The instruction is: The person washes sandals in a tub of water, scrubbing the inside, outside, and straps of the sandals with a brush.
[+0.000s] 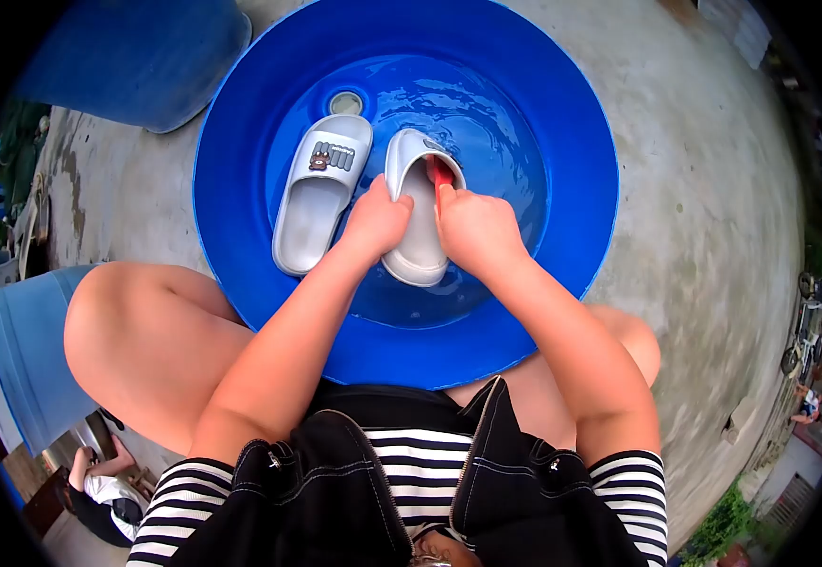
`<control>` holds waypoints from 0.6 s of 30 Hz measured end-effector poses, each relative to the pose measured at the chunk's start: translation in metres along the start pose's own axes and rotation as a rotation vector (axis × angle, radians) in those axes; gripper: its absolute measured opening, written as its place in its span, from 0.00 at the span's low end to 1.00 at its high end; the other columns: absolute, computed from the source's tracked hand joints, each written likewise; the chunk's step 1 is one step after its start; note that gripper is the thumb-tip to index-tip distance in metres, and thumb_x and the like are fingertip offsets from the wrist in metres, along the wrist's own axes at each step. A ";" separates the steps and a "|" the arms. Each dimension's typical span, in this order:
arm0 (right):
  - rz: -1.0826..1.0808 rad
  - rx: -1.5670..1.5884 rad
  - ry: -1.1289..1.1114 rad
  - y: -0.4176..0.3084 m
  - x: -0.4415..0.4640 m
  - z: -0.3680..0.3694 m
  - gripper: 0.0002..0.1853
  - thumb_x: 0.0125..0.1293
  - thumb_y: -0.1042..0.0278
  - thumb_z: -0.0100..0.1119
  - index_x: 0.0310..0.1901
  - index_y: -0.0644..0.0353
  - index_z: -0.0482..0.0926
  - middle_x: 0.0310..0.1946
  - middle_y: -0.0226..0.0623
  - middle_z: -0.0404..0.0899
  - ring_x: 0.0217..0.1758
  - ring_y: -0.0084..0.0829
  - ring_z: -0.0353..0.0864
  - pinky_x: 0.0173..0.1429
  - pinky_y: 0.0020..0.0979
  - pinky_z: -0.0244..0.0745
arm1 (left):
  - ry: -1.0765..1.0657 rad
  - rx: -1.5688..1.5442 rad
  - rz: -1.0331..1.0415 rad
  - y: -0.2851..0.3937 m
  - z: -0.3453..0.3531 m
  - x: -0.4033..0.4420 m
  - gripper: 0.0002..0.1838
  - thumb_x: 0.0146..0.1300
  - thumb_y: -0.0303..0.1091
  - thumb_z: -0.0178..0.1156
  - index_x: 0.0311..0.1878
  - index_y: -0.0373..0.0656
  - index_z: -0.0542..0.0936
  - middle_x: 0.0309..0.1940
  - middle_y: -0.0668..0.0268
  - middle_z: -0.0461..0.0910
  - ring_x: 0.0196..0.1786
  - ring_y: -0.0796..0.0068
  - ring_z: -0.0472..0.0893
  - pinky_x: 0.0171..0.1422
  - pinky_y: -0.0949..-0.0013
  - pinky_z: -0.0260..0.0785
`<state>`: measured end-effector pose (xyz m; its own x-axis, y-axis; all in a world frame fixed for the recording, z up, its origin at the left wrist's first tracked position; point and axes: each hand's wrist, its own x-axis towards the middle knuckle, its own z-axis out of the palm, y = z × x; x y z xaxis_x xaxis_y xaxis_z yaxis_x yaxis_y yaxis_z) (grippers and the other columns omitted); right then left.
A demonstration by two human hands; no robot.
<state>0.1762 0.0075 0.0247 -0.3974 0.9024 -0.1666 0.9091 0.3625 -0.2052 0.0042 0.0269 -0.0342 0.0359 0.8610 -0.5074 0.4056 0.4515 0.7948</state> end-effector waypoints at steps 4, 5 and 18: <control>-0.105 0.018 -0.094 -0.034 -0.024 -0.031 0.15 0.72 0.66 0.54 0.50 0.72 0.79 0.30 0.51 0.85 0.31 0.49 0.88 0.36 0.47 0.83 | 0.064 -0.007 -0.067 -0.009 -0.014 0.007 0.29 0.68 0.39 0.58 0.69 0.33 0.72 0.60 0.37 0.80 0.64 0.39 0.80 0.70 0.49 0.70; -0.115 0.009 -0.138 -0.040 -0.030 -0.041 0.16 0.73 0.66 0.54 0.51 0.72 0.79 0.30 0.51 0.85 0.31 0.49 0.88 0.36 0.47 0.83 | 0.063 -0.001 -0.062 -0.017 -0.011 0.013 0.29 0.68 0.39 0.57 0.69 0.33 0.72 0.61 0.37 0.80 0.64 0.39 0.80 0.70 0.49 0.71; -0.041 0.044 -0.211 -0.030 -0.017 -0.039 0.20 0.73 0.62 0.56 0.58 0.71 0.78 0.37 0.50 0.86 0.38 0.49 0.88 0.42 0.48 0.83 | 0.033 -0.192 -0.090 -0.011 -0.015 0.005 0.26 0.68 0.34 0.56 0.67 0.33 0.73 0.56 0.41 0.83 0.58 0.47 0.84 0.62 0.54 0.76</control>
<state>0.1603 -0.0098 0.0709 -0.4554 0.8166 -0.3548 0.8872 0.3830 -0.2572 -0.0135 0.0293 -0.0403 -0.0238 0.8209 -0.5705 0.2247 0.5605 0.7971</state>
